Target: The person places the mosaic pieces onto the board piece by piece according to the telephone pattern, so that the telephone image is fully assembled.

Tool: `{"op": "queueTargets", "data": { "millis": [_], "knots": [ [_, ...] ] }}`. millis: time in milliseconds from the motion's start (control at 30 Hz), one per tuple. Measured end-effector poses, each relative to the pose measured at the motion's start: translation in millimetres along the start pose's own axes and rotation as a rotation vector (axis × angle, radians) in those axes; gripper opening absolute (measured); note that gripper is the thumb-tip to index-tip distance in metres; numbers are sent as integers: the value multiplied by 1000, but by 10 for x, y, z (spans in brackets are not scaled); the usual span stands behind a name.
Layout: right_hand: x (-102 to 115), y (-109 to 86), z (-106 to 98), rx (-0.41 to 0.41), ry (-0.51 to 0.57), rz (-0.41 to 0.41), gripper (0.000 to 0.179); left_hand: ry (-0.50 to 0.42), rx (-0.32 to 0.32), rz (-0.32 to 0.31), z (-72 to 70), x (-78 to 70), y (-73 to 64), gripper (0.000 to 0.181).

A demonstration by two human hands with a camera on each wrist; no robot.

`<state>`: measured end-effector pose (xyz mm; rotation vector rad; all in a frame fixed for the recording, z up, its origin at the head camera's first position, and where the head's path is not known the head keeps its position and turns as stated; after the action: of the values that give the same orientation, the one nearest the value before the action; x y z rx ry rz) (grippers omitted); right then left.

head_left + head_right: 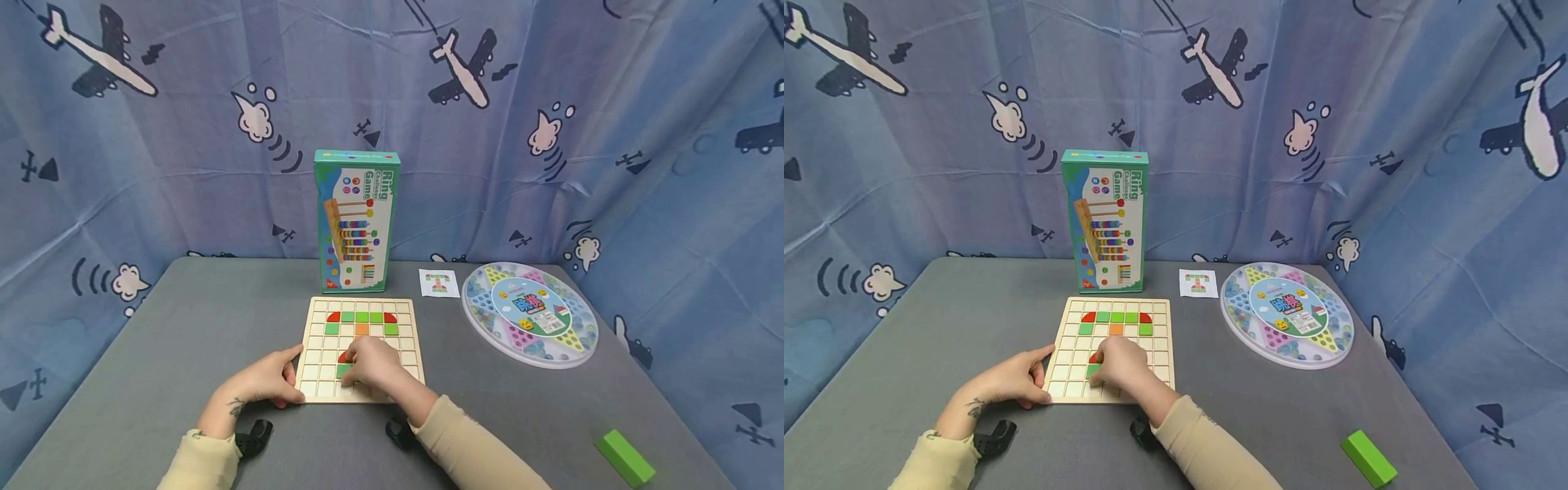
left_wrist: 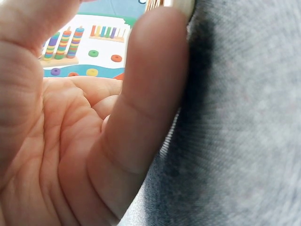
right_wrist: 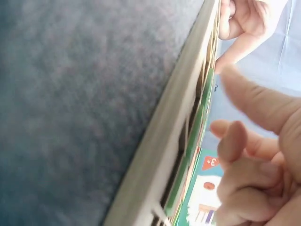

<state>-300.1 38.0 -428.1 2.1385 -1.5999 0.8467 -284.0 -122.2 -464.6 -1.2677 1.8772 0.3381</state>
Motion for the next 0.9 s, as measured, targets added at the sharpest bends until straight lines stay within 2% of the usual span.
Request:
{"op": "queueTargets", "data": {
  "millis": [100,200,333,400,533,633,900],
  "knots": [
    [-54,-27,-103,-7,80,16,38,-7,6,-6,10,-9,-1,101],
    [-194,-58,-324,-68,144,52,39,-8,11,-7,12,-24,-7,101],
    [-512,-133,-654,-178,92,158,37,16,1,-26,-22,-3,-28,101],
    [-691,-178,-746,-197,56,223,37,34,-10,-47,-47,14,-49,101],
    [-946,-238,-743,-159,61,314,23,56,-59,-110,-86,35,-74,97],
    [-1003,-246,-683,-124,90,326,12,65,-103,-132,-99,20,-79,91],
    [-1042,-238,-665,-120,113,327,10,65,-101,-61,-45,-92,-44,78]
  ]
}}
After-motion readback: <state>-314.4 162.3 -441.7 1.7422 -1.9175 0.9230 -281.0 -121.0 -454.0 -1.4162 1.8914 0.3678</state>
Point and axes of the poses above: each hand's wrist, its own y-axis towards the middle knuckle, its own z-axis out of the palm, x = y × z, the point moved 8 cm from there along y, towards the middle knuckle, and after that the axes turned 10 degrees about y, right-handed, at the moved point
